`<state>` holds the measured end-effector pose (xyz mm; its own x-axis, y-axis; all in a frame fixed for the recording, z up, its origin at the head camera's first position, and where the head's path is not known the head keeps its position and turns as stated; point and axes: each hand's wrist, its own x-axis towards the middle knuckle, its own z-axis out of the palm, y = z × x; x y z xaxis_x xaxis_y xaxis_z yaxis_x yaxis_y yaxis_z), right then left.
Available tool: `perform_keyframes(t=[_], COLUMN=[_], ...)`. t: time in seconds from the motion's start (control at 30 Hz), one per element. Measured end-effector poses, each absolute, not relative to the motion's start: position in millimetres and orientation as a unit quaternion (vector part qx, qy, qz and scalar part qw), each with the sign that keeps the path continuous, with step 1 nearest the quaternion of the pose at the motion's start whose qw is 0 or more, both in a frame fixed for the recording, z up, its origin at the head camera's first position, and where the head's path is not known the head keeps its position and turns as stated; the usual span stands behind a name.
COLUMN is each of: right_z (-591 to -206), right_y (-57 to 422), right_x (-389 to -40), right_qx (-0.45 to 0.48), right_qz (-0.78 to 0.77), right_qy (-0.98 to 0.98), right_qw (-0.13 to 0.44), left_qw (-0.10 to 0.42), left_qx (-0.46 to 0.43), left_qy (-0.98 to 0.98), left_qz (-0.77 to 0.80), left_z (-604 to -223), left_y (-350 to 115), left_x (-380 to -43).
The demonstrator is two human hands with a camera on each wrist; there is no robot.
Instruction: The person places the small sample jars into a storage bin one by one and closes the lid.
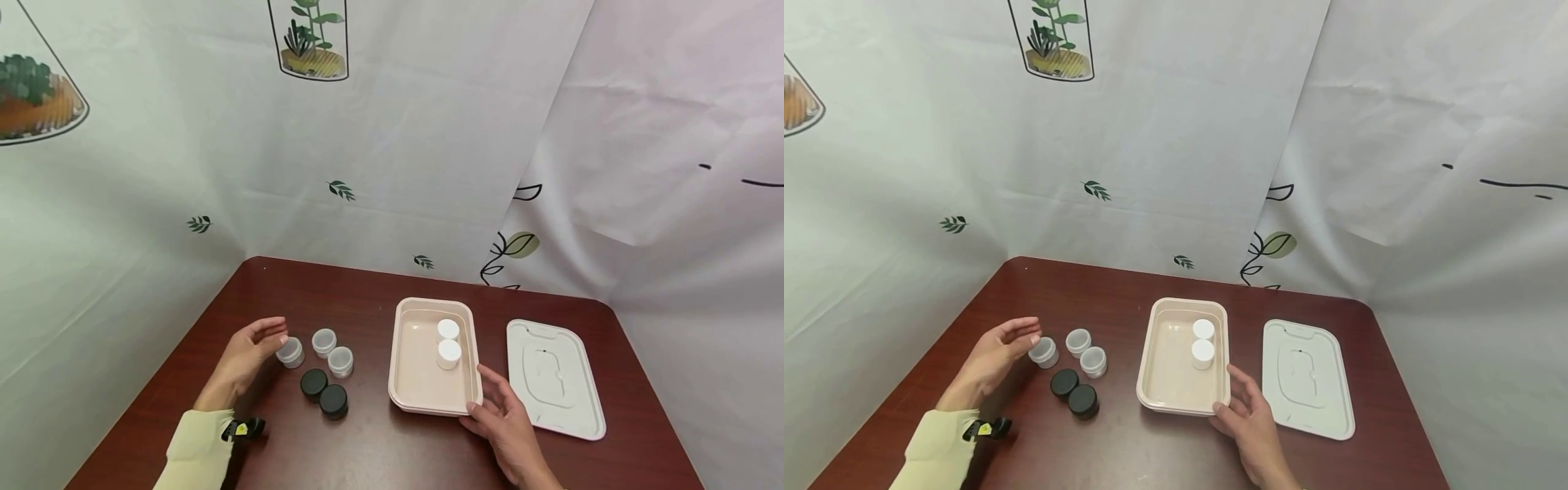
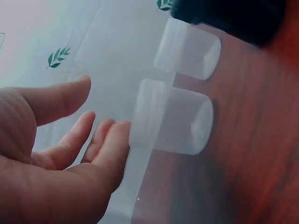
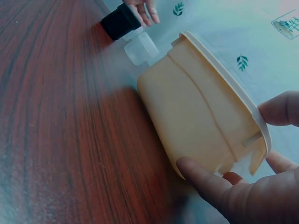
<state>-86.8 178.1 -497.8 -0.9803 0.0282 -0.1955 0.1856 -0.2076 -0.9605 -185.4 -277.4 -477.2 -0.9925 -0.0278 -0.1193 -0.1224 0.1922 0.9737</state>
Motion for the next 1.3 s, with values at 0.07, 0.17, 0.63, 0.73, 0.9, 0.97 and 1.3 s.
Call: perform_keyframes(t=[0.07, 0.17, 0.63, 0.73, 0.9, 0.97, 1.3], right_z=[-498, -498, -498, -498, -498, -498, -497], right_y=[178, 178, 179, 179, 179, 179, 179], right_x=[-87, -86, -86, -86, -86, -86, -86], right_qx=[0.085, 0.084, 0.083, 0.083, 0.086, 0.085, 0.082], right_qz=[-0.773, -0.772, -0.768, -0.768, -0.769, -0.769, -0.772], right_qy=[0.627, 0.628, 0.633, 0.633, 0.632, 0.631, 0.628], right_qw=[0.051, 0.051, 0.052, 0.053, 0.052, 0.052, 0.053], left_qw=[0.028, 0.02, 0.069, 0.074, 0.077, 0.077, 0.072], left_qx=[-0.059, -0.072, -0.089, -0.085, -0.075, -0.073, -0.067], left_qy=[0.767, 0.767, 0.772, 0.771, 0.771, 0.772, 0.758], left_qz=[0.639, 0.638, 0.626, 0.626, 0.628, 0.626, 0.645], left_z=[-479, -482, -507, -509, -510, -510, -505], left_y=[-278, -280, -281, -281, -281, -281, -283], left_x=[-184, -181, -175, -175, -175, -174, -175])
